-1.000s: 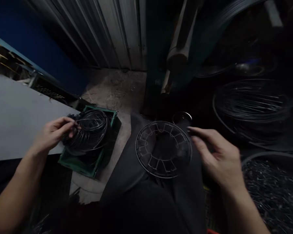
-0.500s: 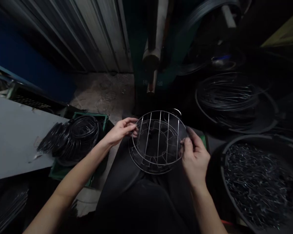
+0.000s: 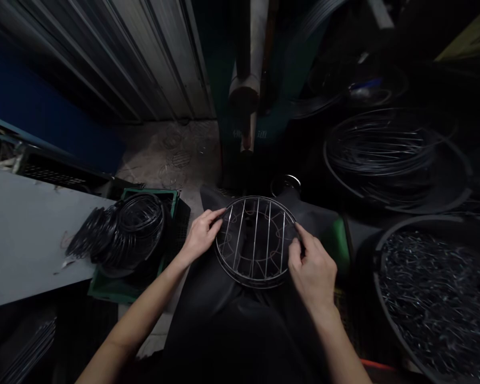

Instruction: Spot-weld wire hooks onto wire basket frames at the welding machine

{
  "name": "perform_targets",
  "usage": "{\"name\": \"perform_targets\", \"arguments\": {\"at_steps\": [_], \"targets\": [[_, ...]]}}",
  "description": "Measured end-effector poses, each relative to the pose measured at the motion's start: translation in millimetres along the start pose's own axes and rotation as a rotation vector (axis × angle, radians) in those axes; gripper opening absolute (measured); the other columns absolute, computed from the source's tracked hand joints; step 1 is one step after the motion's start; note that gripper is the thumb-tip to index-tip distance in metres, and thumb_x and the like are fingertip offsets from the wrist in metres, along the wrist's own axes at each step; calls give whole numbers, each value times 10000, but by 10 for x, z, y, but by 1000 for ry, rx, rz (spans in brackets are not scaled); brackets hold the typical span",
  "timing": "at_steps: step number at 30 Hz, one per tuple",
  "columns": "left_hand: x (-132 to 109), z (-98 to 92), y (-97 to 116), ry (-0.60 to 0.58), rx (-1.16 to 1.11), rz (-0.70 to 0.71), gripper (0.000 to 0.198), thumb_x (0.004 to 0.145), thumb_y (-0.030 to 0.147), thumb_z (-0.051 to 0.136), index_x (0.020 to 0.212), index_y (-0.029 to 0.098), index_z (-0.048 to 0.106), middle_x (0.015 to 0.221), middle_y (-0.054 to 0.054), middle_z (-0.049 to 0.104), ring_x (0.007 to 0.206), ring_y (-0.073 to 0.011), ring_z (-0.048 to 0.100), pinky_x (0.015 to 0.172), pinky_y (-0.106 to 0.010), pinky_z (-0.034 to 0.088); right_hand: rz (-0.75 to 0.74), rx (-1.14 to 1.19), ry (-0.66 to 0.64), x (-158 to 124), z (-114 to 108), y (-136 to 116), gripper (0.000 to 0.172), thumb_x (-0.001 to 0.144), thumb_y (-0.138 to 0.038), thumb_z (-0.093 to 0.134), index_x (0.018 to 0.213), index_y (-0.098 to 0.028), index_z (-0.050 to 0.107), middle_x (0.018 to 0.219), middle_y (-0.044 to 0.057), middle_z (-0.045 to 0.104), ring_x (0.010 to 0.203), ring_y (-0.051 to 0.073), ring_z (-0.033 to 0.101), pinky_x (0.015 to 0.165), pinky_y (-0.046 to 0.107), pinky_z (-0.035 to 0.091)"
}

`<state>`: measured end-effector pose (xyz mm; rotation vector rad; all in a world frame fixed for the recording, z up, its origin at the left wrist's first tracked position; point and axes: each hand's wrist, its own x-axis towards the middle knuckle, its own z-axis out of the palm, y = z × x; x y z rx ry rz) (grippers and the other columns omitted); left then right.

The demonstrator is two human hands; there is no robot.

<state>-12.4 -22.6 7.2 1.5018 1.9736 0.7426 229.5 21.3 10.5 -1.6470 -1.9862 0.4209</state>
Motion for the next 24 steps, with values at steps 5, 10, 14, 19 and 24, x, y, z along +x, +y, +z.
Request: {"name": "perform_targets", "arguments": {"at_steps": [5,10,14,19,24], "targets": [[-26,30,-63,-14,-37,-7,341,903,222,425,1215,199,561,887,-21,567,846,-134,568,835,-264,462,7,31,-18,-29,1,-11,414,830,-313,409,1129,-128,628,1006,106,675,842,200,641,785,333,509],[-70,51,-87,-28,-81,-37,372,902,323,442,1243,211,541,927,-27,521,844,-139,544,837,-277,456,-7,61,-49,-27,27,28,411,858,-327,390,1144,-141,620,1005,91,666,874,191,627,815,334,494],[-117,85,-118,-49,-100,-37,440,856,346,530,1285,252,496,950,-18,497,786,-128,518,784,-272,466,10,21,-92,-50,44,77,429,883,-350,364,1162,-144,615,921,84,658,832,199,615,807,355,485],[-170,137,-162,-36,-119,-40,443,876,325,490,1313,261,457,1023,-35,485,909,-154,516,865,-301,439,25,8,-197,-109,-14,103,533,895,-483,379,1283,-151,531,883,78,616,750,186,580,755,353,483],[-229,286,-249,-4,-149,-9,446,906,324,426,1344,244,409,1032,-54,514,973,-175,485,923,-334,382,32,69,-335,-208,1,214,636,884,-498,414,1428,-179,330,992,81,597,826,192,582,791,351,483]]}}
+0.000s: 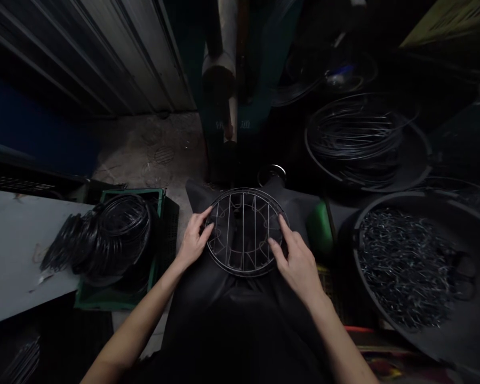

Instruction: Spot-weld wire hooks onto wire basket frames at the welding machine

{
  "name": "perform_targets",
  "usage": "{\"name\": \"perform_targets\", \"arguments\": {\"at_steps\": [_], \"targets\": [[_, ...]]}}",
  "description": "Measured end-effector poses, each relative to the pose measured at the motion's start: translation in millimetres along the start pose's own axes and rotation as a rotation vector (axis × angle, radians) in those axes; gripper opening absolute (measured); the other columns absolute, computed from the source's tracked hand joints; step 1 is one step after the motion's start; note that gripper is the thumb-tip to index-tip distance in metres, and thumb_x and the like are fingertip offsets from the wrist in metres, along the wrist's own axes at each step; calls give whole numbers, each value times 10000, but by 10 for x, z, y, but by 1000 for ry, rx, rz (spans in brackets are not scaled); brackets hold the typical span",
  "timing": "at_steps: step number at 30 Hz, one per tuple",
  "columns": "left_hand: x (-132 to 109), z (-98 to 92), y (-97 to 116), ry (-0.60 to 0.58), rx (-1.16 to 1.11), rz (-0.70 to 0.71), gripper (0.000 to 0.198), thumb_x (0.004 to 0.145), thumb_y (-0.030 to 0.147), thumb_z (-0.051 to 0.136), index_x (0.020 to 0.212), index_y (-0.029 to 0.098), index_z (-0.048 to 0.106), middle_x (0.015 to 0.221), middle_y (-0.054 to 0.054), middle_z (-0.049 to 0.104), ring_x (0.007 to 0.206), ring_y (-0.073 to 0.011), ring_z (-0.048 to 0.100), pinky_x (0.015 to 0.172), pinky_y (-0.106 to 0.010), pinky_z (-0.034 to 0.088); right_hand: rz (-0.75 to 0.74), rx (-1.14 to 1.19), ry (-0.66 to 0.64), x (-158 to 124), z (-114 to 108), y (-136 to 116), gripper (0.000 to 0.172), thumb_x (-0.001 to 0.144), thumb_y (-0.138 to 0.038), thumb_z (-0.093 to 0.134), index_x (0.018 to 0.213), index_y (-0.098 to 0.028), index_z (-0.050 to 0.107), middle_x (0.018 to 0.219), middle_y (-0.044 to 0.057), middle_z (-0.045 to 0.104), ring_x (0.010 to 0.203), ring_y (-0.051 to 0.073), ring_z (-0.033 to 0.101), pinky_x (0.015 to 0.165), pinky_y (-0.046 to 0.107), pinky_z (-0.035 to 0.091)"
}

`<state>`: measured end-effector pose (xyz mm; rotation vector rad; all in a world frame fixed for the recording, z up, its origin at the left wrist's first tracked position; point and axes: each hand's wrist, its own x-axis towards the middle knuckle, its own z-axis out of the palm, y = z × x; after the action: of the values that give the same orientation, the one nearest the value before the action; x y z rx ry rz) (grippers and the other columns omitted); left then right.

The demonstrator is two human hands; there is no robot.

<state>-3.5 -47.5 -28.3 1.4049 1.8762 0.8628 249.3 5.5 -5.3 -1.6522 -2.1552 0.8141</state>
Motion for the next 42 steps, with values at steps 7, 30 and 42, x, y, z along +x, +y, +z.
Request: {"name": "perform_targets", "arguments": {"at_steps": [7,30,42], "targets": [[-73,223,-145,109,-78,-110,546,897,330,455,1405,226,285,928,-22,593,1014,-172,478,1019,-370,254,26,-14,99,-108,279,153,639,899,-503,327,1449,-180,283,1128,121,581,1015,252,560,873,402,455],[365,-420,-81,-121,-341,16,634,772,391,628,1348,262,396,1314,-77,467,1194,-217,452,1026,-367,345,112,563,-237,-106,-43,226,820,758,-505,608,1440,-187,283,854,5,572,787,120,556,863,313,476],[775,-468,369,-487,-364,-144,943,573,295,799,1378,153,330,931,-54,609,868,-167,604,826,-339,485,-119,391,-158,-206,-105,269,695,855,-445,520,1450,-200,258,926,30,600,884,145,576,931,373,450]]}}
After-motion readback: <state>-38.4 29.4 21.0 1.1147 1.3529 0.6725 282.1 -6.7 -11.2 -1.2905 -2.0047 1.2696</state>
